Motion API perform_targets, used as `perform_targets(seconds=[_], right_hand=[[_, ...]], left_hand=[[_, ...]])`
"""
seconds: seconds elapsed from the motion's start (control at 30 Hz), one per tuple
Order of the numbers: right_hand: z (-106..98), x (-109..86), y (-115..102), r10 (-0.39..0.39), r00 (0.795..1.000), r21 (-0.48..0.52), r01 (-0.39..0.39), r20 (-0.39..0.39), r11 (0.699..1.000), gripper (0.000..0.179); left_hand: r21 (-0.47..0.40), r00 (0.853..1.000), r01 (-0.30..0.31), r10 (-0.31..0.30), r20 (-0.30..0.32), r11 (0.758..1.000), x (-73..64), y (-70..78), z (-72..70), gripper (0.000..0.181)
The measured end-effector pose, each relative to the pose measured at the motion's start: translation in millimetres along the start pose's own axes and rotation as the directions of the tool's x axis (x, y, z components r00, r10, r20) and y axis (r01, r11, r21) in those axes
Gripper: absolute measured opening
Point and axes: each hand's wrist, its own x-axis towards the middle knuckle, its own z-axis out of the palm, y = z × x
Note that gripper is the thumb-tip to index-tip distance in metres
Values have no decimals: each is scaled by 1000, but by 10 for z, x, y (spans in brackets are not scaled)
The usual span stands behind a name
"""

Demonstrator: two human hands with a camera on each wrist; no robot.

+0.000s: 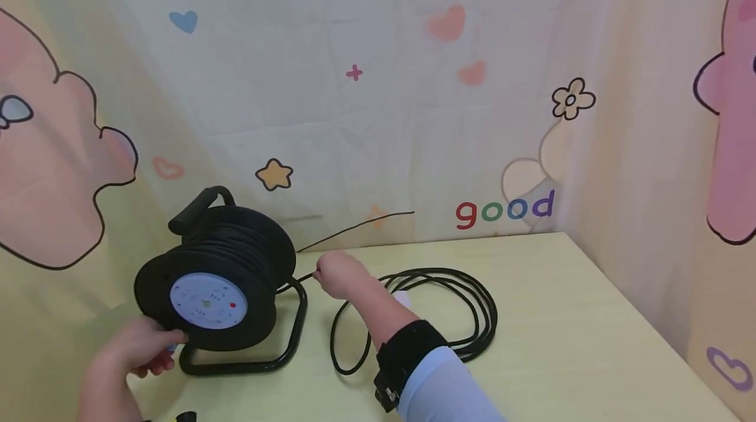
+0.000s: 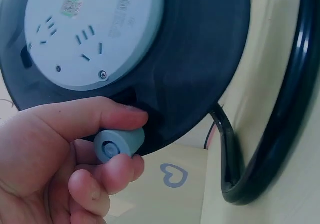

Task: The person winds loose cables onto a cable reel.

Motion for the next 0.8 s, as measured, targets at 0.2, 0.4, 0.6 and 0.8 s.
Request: perform_targets(seconds=[0.2, 0.4, 0.6, 0.8], right_hand=[[70, 34, -22, 9, 1000, -58, -9, 0, 998, 33], [26, -42, 34, 39, 999, -34, -39, 18, 999, 30], [-33, -182, 207, 107, 989, 125, -119, 97, 985, 14], [-165, -319, 390, 150, 982, 205, -172, 117, 963, 16]], left_hand=[[2, 1000, -11, 11, -18, 1000, -35, 3, -44, 35], [13, 999, -26, 26, -21, 1000, -48, 51, -23, 34], [27, 999, -15, 16, -29, 1000, -70, 47, -7, 33], [-14, 999, -12, 11, -35, 1000, -65, 48, -14, 31]])
